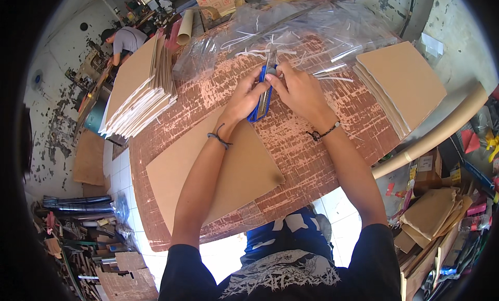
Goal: The person trims the foam edges around a piece of cardboard using a utility knife, clears excess material from the blade, and removes the cut strips. Afterward, the person aligns a sheet of foam onto another piece of cardboard and presses it flat by hand.
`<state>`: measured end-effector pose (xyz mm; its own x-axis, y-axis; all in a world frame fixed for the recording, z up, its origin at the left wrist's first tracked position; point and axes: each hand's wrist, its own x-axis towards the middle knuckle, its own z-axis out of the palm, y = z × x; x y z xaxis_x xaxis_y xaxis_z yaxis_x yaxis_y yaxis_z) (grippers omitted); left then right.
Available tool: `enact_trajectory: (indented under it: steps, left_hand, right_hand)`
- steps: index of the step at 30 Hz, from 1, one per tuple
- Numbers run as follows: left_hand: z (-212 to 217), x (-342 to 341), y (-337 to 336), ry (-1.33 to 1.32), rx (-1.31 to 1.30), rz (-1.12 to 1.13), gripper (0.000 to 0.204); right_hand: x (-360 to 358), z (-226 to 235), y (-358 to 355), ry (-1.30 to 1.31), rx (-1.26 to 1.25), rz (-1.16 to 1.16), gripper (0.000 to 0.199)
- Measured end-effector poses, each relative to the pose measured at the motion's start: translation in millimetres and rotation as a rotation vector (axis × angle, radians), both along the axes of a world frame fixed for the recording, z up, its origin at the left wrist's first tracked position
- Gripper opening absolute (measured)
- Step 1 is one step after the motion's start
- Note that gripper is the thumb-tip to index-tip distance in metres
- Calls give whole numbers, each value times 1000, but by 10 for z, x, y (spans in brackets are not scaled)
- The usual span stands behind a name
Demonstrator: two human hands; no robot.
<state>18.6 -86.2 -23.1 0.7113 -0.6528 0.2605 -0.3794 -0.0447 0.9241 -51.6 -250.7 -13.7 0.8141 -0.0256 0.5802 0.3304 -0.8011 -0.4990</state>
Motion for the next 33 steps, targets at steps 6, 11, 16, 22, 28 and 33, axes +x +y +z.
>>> enact_trajectory:
  steps: [6, 11, 16, 22, 28, 33]
  left_hand:
    - [-100, 0, 23, 40, 26, 104, 40]
    - [-52, -108, -100, -23, -34, 160, 49]
    - [-128, -69, -112, 92, -84, 118, 46]
    - [-115, -66, -94, 149, -132, 105, 46]
    - [-140, -3, -81, 257, -21, 106, 48]
    - [-172, -33, -130, 168, -198, 89, 49]
  right_hand:
    - [63, -67, -3, -85, -42, 14, 31]
    - [-14, -8, -23, 7, -114, -23, 30]
    - [11, -64, -10, 30, -122, -11, 30]
    - [10, -46, 2, 113, -100, 4, 35]
    - [-4, -31, -5, 135, -121, 33, 34]
    - [-1, -23, -3, 131, -100, 45, 33]
